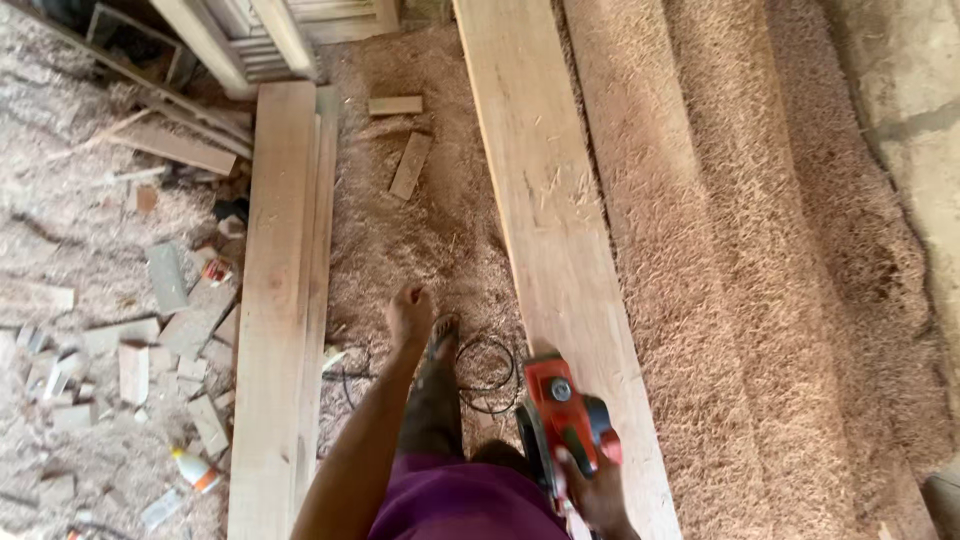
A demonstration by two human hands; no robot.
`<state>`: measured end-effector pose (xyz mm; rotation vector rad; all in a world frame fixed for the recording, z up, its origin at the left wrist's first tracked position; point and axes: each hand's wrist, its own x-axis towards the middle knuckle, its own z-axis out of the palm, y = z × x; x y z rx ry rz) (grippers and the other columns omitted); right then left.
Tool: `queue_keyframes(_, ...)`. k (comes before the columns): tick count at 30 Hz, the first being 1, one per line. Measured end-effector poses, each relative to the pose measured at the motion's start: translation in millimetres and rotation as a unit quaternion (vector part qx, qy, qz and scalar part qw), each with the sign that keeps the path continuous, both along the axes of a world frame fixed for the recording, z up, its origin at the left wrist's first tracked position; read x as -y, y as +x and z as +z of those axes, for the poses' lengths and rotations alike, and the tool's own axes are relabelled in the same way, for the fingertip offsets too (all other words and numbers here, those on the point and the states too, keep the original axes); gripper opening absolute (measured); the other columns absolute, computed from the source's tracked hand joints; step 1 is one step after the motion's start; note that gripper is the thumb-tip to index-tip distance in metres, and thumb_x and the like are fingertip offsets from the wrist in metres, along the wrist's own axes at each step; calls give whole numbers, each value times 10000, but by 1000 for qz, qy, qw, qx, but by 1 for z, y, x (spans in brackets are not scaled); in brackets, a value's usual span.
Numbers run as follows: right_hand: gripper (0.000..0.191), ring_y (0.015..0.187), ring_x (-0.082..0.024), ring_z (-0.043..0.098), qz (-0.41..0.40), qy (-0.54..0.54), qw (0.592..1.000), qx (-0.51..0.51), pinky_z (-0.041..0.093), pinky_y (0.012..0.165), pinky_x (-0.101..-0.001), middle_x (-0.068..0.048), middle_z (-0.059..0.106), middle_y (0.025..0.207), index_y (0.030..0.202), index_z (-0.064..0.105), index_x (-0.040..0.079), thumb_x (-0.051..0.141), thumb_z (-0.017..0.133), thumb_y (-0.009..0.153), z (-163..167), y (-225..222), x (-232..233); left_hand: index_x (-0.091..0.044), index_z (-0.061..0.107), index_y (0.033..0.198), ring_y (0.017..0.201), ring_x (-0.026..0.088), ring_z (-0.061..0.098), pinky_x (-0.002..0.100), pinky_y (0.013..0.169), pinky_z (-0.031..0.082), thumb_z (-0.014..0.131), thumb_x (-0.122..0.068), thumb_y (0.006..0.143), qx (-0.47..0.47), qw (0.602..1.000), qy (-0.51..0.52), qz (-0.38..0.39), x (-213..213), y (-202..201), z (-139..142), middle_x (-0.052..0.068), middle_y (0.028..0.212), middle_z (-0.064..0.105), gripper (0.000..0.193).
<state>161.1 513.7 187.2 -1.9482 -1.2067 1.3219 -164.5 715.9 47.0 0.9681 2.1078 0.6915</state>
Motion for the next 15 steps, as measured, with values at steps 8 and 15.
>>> queue_keyframes(8, 460, 612, -118, 655, 59, 141, 988, 25, 510, 558, -325, -57, 723, 714, 1038, 743, 40, 491, 733, 948, -50, -32, -149, -58, 763, 1036, 736, 188, 691, 402, 708, 581, 647, -228, 953, 24, 995, 75, 60, -93, 19, 15, 108, 880, 764, 222)
queue_keyframes(15, 443, 387, -81, 458, 29, 113, 989, -91, 342, 351, -313, 58, 517, 509, 716, 668, 109, 509, 751, 887, -83, -125, -483, -77, 717, 978, 679, 209, 684, 382, 608, 589, 603, -254, 975, 66, 995, 33, 65, -234, -18, -9, 87, 859, 747, 210)
